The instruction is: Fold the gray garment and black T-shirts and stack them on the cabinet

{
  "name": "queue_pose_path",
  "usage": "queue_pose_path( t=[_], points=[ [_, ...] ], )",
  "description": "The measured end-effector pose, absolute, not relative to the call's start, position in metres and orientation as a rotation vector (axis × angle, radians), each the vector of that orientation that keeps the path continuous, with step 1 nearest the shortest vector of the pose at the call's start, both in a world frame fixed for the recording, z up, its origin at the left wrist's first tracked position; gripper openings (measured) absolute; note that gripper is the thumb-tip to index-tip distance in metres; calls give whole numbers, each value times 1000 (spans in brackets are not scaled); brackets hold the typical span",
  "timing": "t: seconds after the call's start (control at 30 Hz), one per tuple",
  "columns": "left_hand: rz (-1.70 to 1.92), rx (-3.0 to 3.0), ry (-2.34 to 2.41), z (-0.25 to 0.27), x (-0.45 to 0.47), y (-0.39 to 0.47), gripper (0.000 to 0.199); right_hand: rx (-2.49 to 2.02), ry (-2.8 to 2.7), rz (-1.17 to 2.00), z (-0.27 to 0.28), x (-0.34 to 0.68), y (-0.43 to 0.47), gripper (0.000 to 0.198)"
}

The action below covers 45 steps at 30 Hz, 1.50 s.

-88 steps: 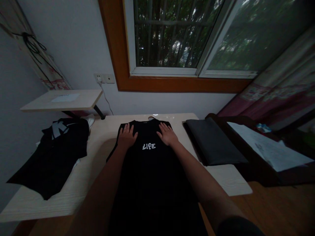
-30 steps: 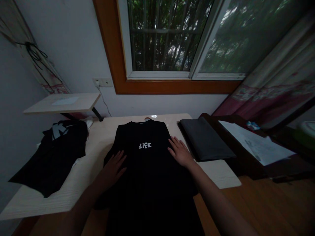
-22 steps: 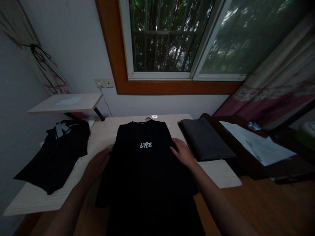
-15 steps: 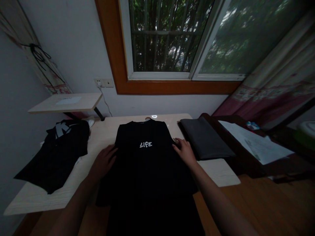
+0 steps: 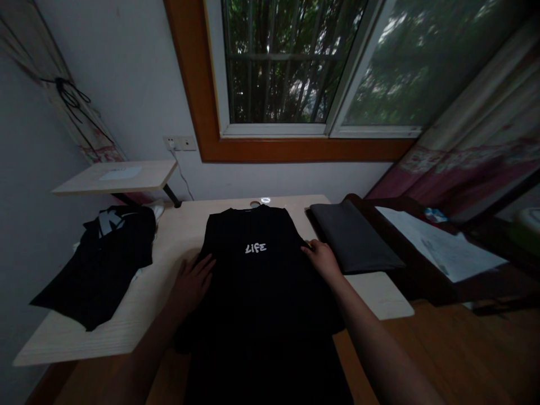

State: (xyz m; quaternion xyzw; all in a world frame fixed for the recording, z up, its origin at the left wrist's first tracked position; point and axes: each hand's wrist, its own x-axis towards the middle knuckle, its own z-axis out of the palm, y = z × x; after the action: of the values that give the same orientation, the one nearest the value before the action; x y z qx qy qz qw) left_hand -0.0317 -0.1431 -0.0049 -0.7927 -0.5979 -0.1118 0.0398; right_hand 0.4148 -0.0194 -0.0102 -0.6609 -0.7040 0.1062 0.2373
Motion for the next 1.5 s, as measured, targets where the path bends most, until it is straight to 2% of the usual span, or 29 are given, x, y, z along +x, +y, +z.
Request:
queue_pose_path(
  t=[0.3,0.43,0.57,0.77,0.93,1.17,1.37,1.5],
  points=[
    [-415,-2409,-1823,-1,-22,-131,41,-1821,-1790,378,2,414,-22,29],
    [-511,-2453,-1771,15,-19,-123,35,-1729,-1749,528,15,405,-23,31],
    [-627,-2561,-1822,35,6,-104,37,-1591,-1786,570,33,385,-27,27],
    [-1051,-2807,-2036,51,73,-49,35,-1493,-1935,464,47,347,-40,16],
    [-1488,-2800,-2438,54,129,0,54,-1440,-2099,382,47,324,-54,12],
    [-1561,-2715,-2478,52,153,34,93,-1359,-2274,378,46,306,-71,15],
    [-1831,-2549,-2371,40,133,45,88,-1399,-2193,454,41,306,-75,18],
    [-2113,-2436,-2288,38,117,51,79,-1503,-2137,480,40,305,-79,9]
  ],
)
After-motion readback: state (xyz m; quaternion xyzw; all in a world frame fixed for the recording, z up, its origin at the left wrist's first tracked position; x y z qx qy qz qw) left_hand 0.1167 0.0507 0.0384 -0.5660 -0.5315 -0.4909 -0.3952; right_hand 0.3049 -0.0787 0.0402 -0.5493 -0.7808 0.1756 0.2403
